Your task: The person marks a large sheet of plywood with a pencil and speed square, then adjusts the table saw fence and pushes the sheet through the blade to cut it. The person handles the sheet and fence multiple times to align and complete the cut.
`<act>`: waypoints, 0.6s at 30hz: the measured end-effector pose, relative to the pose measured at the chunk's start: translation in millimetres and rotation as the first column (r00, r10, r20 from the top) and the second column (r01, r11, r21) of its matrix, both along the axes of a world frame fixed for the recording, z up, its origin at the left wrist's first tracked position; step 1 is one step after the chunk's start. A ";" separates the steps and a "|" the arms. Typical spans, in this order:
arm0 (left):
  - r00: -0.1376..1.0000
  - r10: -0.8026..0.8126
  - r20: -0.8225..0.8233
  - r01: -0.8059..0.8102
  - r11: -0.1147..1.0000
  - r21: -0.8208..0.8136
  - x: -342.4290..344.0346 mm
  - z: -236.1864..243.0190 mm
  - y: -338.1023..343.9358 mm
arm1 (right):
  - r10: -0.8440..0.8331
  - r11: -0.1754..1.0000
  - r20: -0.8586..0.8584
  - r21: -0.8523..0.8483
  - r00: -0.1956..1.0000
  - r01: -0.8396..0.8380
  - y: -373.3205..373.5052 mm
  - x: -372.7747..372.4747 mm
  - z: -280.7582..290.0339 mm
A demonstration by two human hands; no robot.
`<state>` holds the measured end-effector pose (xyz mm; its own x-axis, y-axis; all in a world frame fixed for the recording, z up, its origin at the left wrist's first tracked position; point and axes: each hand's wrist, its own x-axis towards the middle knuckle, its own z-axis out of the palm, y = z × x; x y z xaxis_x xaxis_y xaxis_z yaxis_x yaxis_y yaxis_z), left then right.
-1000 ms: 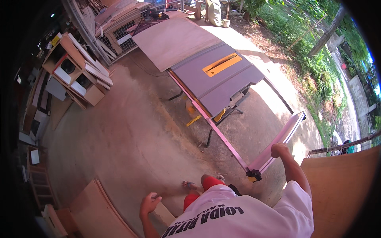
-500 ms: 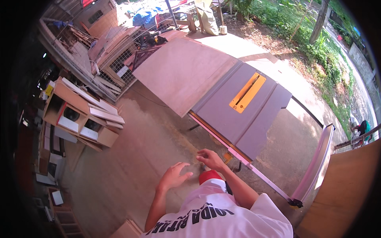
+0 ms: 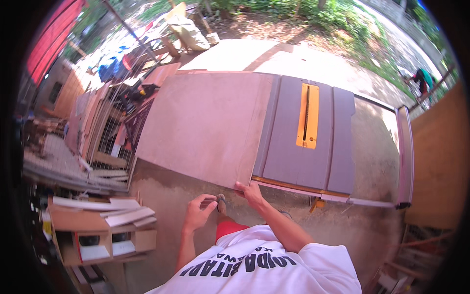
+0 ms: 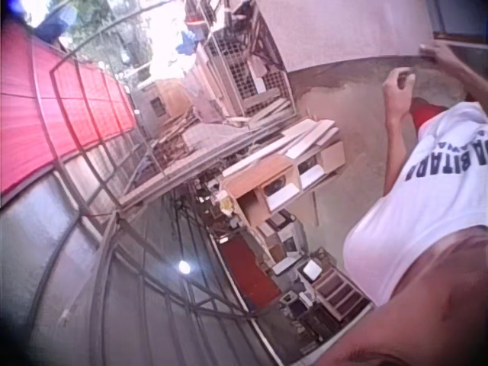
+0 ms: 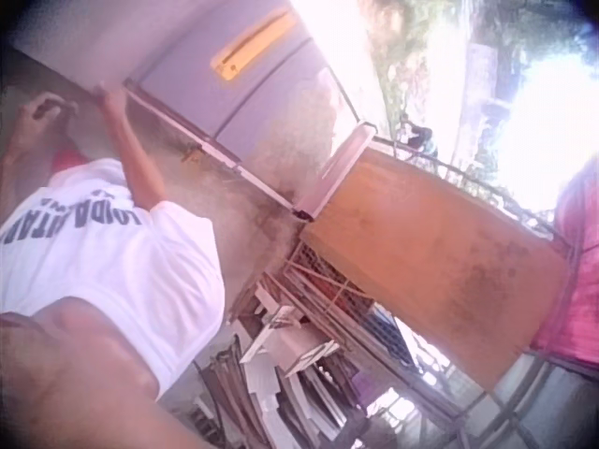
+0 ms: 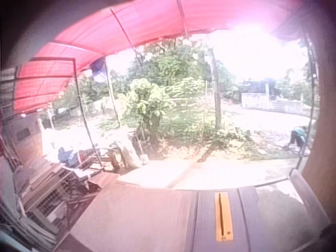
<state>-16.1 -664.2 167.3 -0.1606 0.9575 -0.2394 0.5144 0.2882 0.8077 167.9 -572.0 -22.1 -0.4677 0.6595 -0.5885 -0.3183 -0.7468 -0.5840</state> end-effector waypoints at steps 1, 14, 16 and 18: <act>0.999 -0.035 -0.005 0.036 0.999 0.037 -26.7 -2.5 15.1 | -0.012 0.997 0.054 0.081 0.998 0.007 -4.6 -2.5 2.4; 0.314 -0.526 -0.790 0.901 -0.096 0.423 -148.1 204.0 241.5 | -0.623 0.676 0.079 0.555 0.778 0.485 -28.6 -102.9 266.3; 0.165 -0.415 -0.895 0.883 -0.342 0.322 -112.3 254.3 264.3 | -0.631 0.601 0.134 0.707 0.764 0.372 -22.8 -126.5 312.0; 0.111 -0.456 -0.883 0.811 -0.473 0.346 -90.6 268.4 303.2 | -0.617 0.513 0.119 0.810 0.778 0.284 -11.2 -160.0 346.4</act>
